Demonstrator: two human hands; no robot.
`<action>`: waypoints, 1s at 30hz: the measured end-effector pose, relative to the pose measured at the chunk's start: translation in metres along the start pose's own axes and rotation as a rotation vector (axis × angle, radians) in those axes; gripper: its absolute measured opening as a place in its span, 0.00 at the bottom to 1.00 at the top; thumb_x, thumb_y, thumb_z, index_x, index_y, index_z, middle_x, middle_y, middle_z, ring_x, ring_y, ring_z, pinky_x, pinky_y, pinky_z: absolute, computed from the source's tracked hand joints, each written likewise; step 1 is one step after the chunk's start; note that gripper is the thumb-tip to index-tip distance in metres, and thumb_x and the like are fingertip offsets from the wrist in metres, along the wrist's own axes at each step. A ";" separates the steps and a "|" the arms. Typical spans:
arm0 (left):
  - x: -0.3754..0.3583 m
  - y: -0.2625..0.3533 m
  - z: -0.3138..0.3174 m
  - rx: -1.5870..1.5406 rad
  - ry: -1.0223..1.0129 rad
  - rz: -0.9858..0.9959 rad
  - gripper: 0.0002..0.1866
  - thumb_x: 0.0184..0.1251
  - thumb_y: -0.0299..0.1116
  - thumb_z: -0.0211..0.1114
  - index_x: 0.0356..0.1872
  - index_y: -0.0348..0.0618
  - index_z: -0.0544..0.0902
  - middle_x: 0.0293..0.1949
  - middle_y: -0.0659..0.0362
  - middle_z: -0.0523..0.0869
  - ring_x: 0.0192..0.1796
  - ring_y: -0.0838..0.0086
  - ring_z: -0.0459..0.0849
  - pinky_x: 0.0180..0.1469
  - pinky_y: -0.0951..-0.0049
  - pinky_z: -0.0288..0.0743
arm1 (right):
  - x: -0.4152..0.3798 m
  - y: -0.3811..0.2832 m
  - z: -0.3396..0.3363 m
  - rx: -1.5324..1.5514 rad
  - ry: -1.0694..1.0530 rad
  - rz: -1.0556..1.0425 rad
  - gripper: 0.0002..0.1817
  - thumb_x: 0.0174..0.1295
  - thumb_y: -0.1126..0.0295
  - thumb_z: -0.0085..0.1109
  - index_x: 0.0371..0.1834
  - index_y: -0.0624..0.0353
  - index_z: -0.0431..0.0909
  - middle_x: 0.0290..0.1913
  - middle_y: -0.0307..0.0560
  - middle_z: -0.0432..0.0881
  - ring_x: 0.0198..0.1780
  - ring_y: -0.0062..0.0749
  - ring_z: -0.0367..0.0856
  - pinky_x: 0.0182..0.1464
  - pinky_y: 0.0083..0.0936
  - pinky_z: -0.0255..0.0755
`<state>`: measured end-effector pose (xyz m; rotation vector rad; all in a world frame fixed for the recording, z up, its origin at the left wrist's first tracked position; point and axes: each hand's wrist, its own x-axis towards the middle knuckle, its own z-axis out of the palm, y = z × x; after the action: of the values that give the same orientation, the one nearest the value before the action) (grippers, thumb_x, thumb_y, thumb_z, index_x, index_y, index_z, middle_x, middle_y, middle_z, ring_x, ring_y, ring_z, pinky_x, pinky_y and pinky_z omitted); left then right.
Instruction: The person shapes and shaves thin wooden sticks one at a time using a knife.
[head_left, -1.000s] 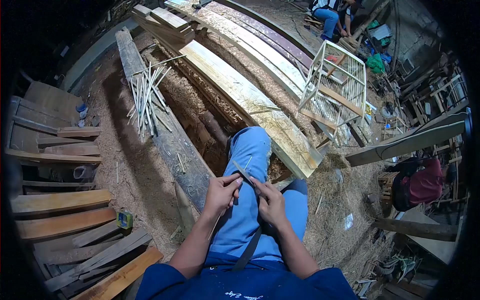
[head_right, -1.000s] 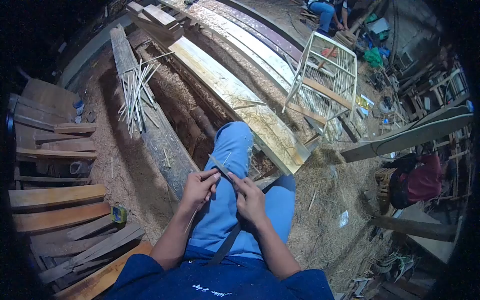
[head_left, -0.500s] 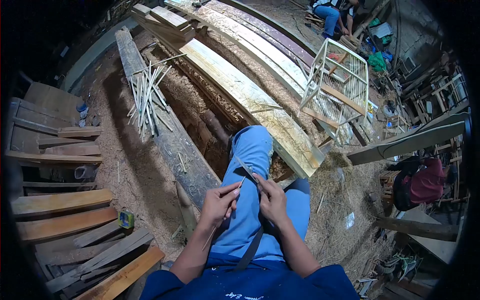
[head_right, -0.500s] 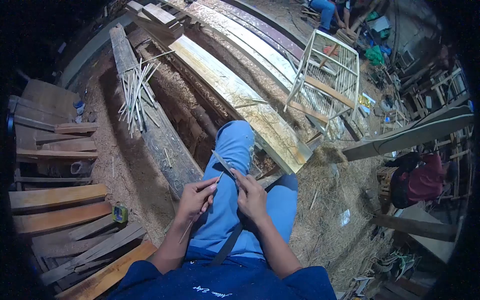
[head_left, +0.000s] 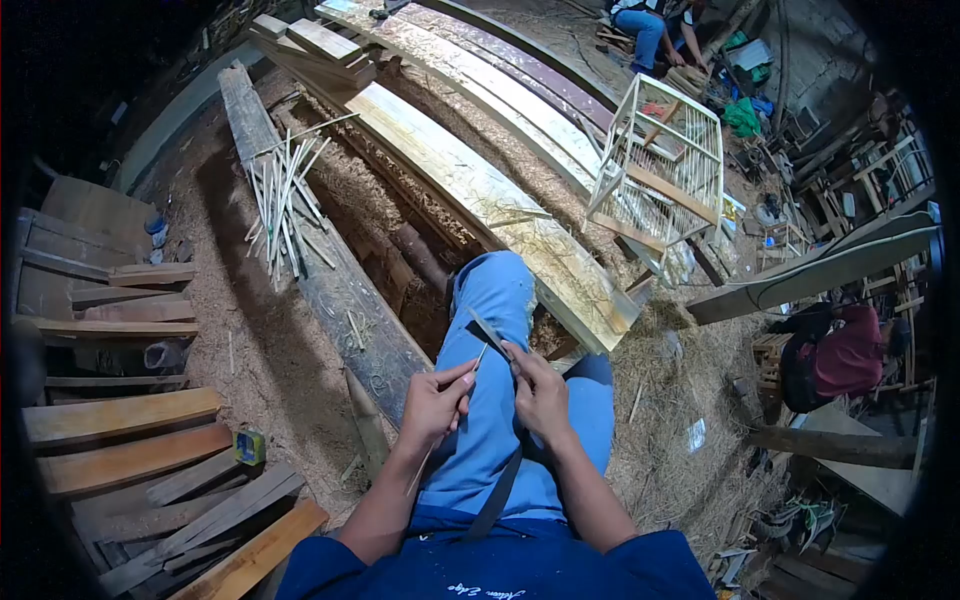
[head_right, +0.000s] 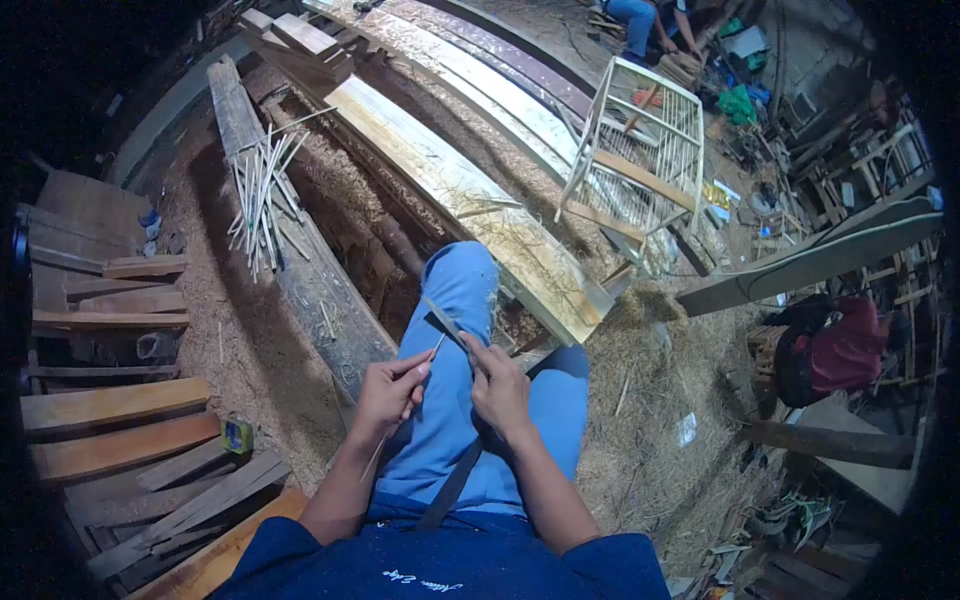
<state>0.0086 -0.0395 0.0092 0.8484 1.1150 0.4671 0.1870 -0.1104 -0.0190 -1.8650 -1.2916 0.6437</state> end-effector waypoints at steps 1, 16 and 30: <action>-0.006 0.001 -0.001 0.016 0.000 -0.006 0.17 0.77 0.30 0.66 0.62 0.38 0.85 0.20 0.65 0.81 0.13 0.88 0.68 0.14 0.83 0.57 | 0.002 0.005 0.002 -0.006 0.034 -0.027 0.26 0.65 0.77 0.57 0.67 0.43 0.82 0.37 0.50 0.82 0.37 0.49 0.85 0.39 0.41 0.77; 0.008 0.000 0.000 -0.002 0.042 0.041 0.17 0.76 0.30 0.66 0.61 0.34 0.85 0.20 0.64 0.81 0.13 0.86 0.68 0.14 0.83 0.60 | -0.007 -0.010 0.004 0.033 -0.010 -0.093 0.26 0.64 0.77 0.59 0.66 0.42 0.82 0.35 0.47 0.82 0.36 0.47 0.85 0.39 0.40 0.77; 0.004 0.010 0.006 0.032 0.037 0.045 0.17 0.76 0.30 0.66 0.61 0.34 0.85 0.20 0.65 0.80 0.13 0.86 0.68 0.13 0.82 0.59 | 0.001 -0.017 0.002 0.012 0.052 -0.142 0.22 0.66 0.75 0.60 0.63 0.45 0.84 0.33 0.49 0.81 0.33 0.48 0.83 0.35 0.42 0.75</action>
<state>0.0163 -0.0324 0.0152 0.8971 1.1416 0.5054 0.1766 -0.1054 -0.0058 -1.7507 -1.3693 0.5232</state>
